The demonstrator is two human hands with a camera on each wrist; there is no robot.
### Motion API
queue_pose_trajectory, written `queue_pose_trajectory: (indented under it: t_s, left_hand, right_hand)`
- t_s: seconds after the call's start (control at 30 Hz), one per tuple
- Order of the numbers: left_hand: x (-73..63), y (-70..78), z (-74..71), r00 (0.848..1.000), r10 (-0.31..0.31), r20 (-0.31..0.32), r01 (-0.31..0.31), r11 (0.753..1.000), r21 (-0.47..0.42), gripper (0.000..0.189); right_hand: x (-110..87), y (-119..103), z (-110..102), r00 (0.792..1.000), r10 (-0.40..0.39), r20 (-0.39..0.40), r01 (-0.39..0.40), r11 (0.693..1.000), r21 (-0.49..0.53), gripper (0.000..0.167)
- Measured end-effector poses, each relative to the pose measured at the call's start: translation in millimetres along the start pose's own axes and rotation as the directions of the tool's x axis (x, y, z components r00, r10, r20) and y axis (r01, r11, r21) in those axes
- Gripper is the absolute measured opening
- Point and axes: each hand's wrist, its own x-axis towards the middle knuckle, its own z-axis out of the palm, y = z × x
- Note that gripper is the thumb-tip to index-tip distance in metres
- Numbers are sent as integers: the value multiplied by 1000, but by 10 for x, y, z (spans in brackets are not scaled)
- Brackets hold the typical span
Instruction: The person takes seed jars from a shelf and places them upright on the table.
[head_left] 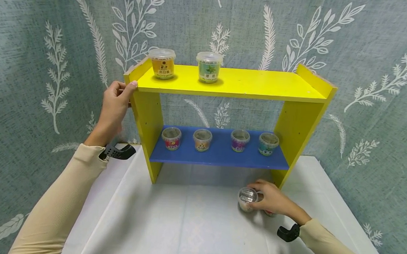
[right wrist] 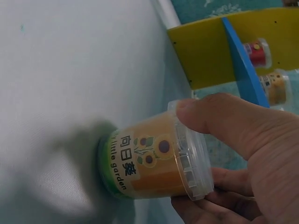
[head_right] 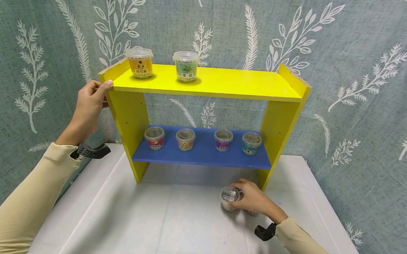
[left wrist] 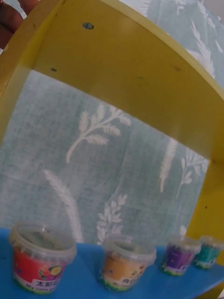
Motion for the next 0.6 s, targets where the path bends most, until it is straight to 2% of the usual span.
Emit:
queue_pose_trajectory:
  t_s: [0.1,0.3,0.6]
  left_hand:
    - [0,2,2,1000,3,-2,-3,1000,-5,37]
    - [7,2,9,1000,-9,-11,8,999,-40,36]
    - [10,-4,8,1000,-16,-11,15,999,-46,36]
  right_hand:
    - [-4,-6,8,1000,15,9,-15,1000,-6,61]
    - [-17,-27,3,1000,-5,10,5,1000,14,59]
    - [-18,-101,-73,994,63,95,-58,997,-52,64]
